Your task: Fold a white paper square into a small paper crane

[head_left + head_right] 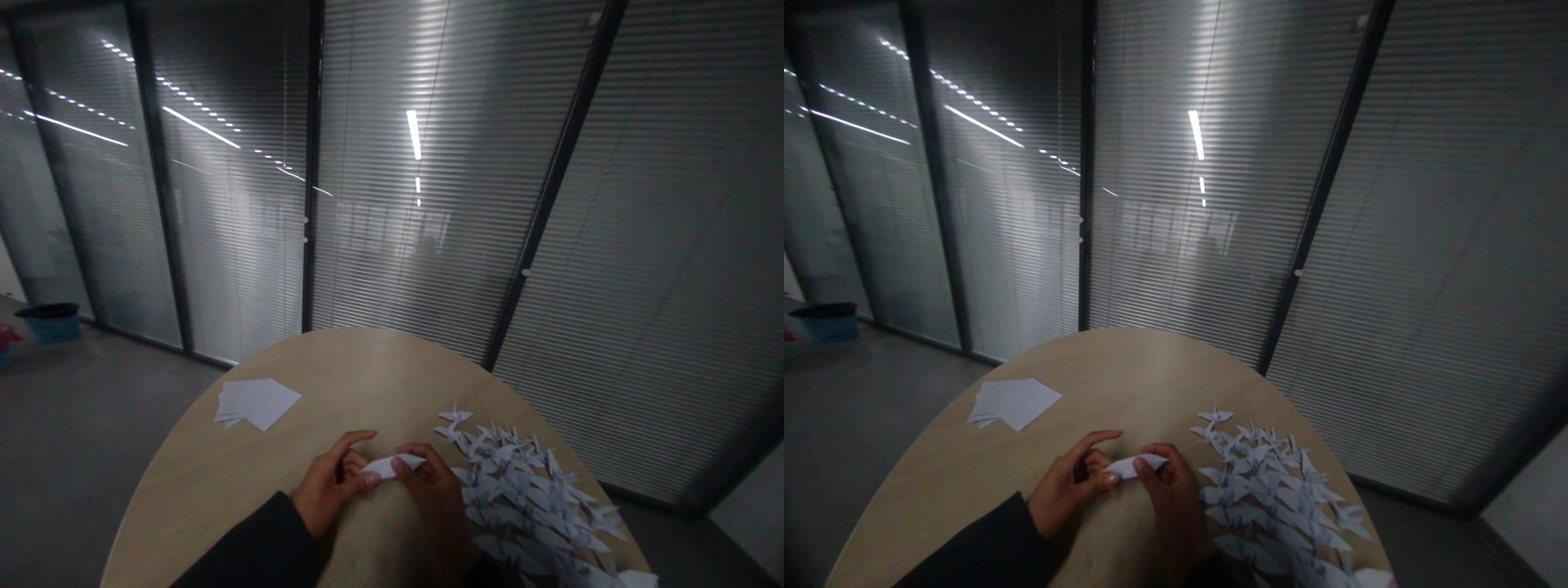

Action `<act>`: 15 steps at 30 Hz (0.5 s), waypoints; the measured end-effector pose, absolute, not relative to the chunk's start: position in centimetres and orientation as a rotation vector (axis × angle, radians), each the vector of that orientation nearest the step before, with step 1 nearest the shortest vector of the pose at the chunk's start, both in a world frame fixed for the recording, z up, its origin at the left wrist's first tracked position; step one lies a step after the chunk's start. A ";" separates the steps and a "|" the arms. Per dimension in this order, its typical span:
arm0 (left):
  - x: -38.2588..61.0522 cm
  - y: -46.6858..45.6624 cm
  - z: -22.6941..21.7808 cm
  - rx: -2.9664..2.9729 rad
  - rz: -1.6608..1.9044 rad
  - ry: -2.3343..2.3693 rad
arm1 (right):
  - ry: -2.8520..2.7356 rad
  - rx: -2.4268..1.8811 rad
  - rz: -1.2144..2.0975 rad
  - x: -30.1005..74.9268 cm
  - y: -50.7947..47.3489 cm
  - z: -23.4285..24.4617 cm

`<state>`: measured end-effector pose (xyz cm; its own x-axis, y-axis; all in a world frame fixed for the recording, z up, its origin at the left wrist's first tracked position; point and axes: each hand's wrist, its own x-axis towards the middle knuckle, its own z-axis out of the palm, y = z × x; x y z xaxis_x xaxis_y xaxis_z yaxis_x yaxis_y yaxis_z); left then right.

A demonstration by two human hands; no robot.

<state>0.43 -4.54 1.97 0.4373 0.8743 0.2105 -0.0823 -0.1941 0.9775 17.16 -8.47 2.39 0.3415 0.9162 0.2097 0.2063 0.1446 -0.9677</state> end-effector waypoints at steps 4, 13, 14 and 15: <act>0.2 -4.8 1.9 1.733 0.977 0.780 | -1.153 -1.401 0.711 17.0 -8.4 2.0; 0.1 -4.6 2.3 1.808 1.057 0.853 | -1.335 -1.347 0.651 16.7 -8.5 1.7; 0.1 -4.7 2.3 1.786 1.057 0.858 | -1.357 -1.350 0.625 16.7 -8.5 1.6; 0.2 -4.7 2.3 1.766 1.053 0.863 | -1.372 -1.354 0.595 16.7 -8.5 1.6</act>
